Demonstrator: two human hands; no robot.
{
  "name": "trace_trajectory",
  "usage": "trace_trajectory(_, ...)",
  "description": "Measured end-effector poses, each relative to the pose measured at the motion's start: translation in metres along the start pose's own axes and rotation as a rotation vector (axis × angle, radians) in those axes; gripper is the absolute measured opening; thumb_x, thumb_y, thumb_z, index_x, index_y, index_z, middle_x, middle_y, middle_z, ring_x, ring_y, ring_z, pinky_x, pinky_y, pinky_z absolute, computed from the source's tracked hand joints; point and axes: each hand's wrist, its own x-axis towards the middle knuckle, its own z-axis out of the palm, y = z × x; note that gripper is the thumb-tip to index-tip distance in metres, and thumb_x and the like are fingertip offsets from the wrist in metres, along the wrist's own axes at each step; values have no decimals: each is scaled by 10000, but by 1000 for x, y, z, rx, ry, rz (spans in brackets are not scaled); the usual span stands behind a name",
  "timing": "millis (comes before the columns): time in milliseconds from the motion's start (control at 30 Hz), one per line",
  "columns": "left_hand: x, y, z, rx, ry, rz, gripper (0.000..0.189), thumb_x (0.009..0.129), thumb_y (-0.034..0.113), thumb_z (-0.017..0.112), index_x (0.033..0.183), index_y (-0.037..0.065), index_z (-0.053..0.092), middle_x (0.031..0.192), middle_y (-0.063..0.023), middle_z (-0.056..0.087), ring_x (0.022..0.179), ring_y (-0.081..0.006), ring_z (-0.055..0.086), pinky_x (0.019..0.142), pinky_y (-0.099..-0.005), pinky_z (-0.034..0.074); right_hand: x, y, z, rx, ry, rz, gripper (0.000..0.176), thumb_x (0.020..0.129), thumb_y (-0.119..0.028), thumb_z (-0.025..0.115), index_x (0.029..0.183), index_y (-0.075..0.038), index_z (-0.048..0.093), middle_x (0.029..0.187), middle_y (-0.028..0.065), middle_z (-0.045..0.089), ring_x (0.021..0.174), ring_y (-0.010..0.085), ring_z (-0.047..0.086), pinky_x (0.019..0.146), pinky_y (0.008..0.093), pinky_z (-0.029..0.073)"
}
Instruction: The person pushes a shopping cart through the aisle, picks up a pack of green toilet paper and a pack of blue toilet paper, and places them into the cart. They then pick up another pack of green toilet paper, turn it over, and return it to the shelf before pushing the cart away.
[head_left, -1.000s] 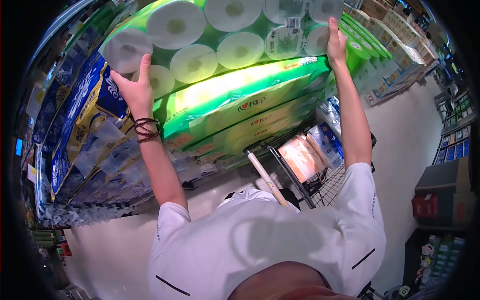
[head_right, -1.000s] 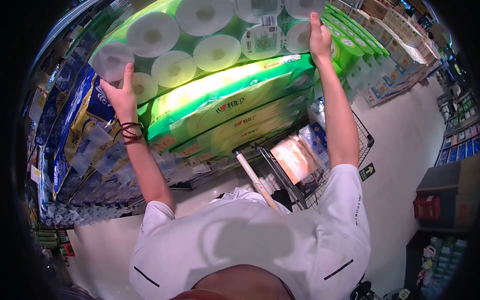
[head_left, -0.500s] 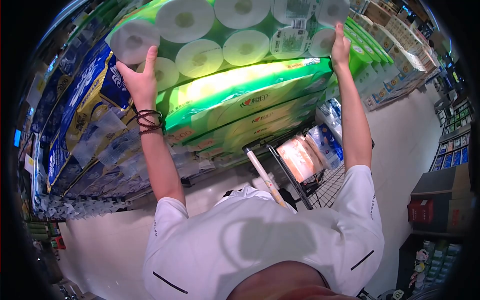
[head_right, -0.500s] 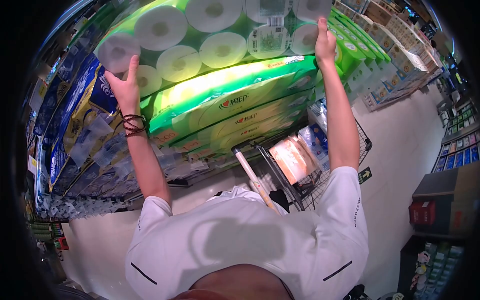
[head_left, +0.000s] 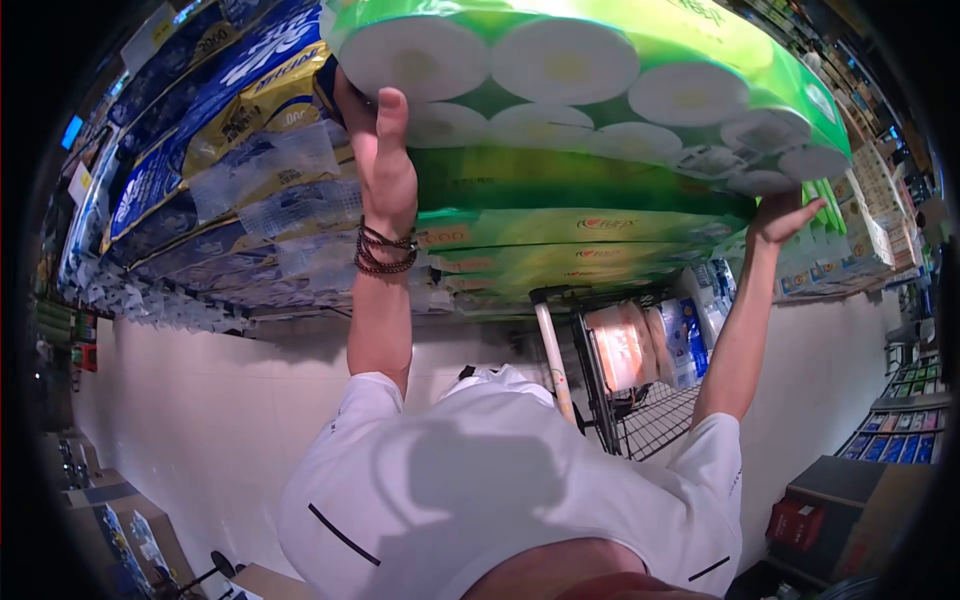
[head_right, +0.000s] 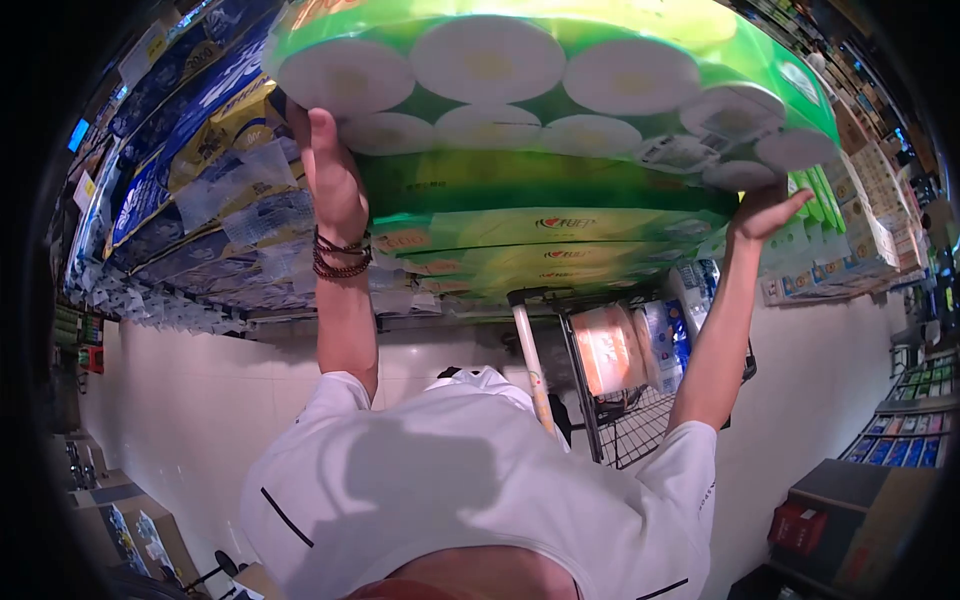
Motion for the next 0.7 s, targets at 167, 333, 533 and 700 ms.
trace_trajectory(167, -61, 21, -30, -377, 142, -115, 1016, 934, 802, 432, 1576, 25, 308, 1578, -120, 412, 1456, -267, 378, 1208, -459, 257, -61, -69, 17, -76, 143, -133, 1050, 885, -881, 336, 1608, -121, 295, 1645, 151, 310, 1502, 349, 303, 1249, 568, 183)
trace_trajectory(333, -129, 56, -83, 7, -14, -446, 1130, 692, 691, 829, 1484, -7, 425, 1381, -111, 551, 1221, -222, 561, 1011, -382, 483, -124, -123, -16, -222, 374, 111, 808, 1015, -656, 336, 1523, -32, 411, 1596, 188, 369, 1419, 398, 421, 1165, 578, 373)
trace_trajectory(533, -122, 52, -78, -124, -71, -429, 1212, 622, 617, 936, 1499, -16, 389, 1362, -120, 562, 1201, -220, 577, 998, -376, 495, -150, -103, 0, -180, 366, 106, 867, 996, -709, 298, 1533, -36, 399, 1587, 180, 377, 1430, 405, 401, 1178, 591, 356)
trace_trajectory(700, -75, 44, -59, -5, -94, -106, 1186, 646, 629, 912, 1502, -11, 399, 1375, -137, 579, 1221, -238, 591, 1026, -384, 486, -121, -93, 0, -131, 290, -14, 936, 959, -766, 319, 1538, -34, 388, 1588, 180, 374, 1442, 408, 382, 1186, 597, 342)
